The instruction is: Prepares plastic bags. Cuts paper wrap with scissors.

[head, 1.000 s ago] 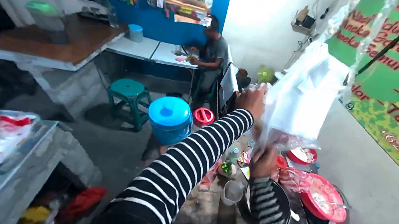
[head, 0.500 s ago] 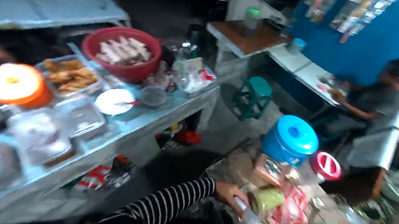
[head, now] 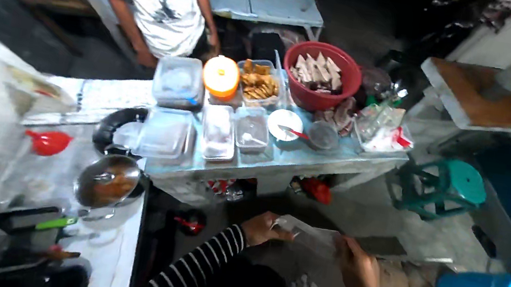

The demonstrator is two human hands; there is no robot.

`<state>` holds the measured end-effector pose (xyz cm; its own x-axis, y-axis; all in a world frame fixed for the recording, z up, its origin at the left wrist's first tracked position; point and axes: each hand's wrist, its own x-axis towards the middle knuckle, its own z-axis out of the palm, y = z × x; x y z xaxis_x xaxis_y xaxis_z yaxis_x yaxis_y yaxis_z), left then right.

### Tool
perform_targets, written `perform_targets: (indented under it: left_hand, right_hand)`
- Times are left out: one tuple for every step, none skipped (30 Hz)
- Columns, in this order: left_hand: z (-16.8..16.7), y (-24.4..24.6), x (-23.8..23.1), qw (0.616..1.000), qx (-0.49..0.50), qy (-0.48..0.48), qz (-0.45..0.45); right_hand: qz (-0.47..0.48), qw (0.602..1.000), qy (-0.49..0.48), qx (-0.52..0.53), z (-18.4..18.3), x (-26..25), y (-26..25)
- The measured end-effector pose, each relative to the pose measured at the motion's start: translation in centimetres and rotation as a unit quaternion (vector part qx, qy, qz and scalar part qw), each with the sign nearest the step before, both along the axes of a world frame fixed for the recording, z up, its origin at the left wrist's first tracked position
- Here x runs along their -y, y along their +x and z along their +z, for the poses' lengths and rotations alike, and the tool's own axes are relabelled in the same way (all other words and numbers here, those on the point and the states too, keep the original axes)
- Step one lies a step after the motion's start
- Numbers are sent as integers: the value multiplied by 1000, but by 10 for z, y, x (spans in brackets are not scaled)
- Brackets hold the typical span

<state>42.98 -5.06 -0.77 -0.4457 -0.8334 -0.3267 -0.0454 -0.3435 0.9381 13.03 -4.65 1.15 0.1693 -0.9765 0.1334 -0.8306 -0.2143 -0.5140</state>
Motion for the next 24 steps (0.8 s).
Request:
perform_targets:
  left_hand:
    - [4,10,-1,999,26,-4,22]
    - [7,19,1,998,32,-3,55]
    - [8,27,2,995,19,8,97]
    - [4,33,2,989,8,31,142]
    - [0,38,2,979,-7,60,195]
    - [-3,43,1,967,-22,79,243]
    - [-6,48,1,959,-26,87,270]
    - [-8,53,2,956,-22,90,279]
    - [-14,59,4,956,-13,91,279]
    - [-19,63,7,958,9,94,272]
    - [-20,67,9,959,34,107,261]
    - [-18,71,12,956,34,120,267]
    - [-18,75,15,947,15,129,294]
    - [-18,81,18,938,-9,130,321]
    - [-22,88,20,932,-23,116,342]
    - [-29,94,22,932,-15,90,350]
    - [-37,101,24,933,19,59,353]
    - [-45,107,27,936,73,27,343]
    - [-54,111,29,937,147,-5,316]
    - [-63,114,31,931,236,-33,276]
    - [-72,114,34,917,322,-56,228]
    - [-77,110,36,900,388,-80,181]
    - [-79,105,39,884,419,-121,166]
    - [-76,98,43,875,412,-179,180]
  right_hand:
    - [-8,999,-39,-18,-2,8,18]
    - [-24,995,-92,-32,-6,18,36]
    - [-45,988,-145,-37,-12,26,54]
    - [-65,981,-176,-43,-16,31,71]
    - [-77,976,-198,-39,-19,36,88]
    - [-76,977,-201,-18,-22,37,107]
    - [-58,981,-182,15,-26,35,126]
    - [-24,988,-142,59,-32,33,147]
    - [16,991,-79,106,-41,32,167]
    - [53,986,8,158,-49,31,184]
    - [65,972,87,210,-55,30,198]
    - [56,957,137,251,-57,29,209]
    - [40,949,144,276,-58,31,214]
    - [28,952,113,282,-58,35,216]
    - [10,957,84,278,-50,40,217]
    - [-16,957,78,280,-31,43,220]
    - [-54,953,88,283,-2,46,225]
    - [-94,946,113,290,31,49,231]
    - [-136,935,133,300,61,51,237]
    - [-164,925,135,315,82,54,242]
    - [-173,915,129,340,91,56,244]
    - [-168,908,128,362,94,58,245]
    - [-155,905,136,371,93,62,246]
    - [-138,908,150,367,97,66,249]
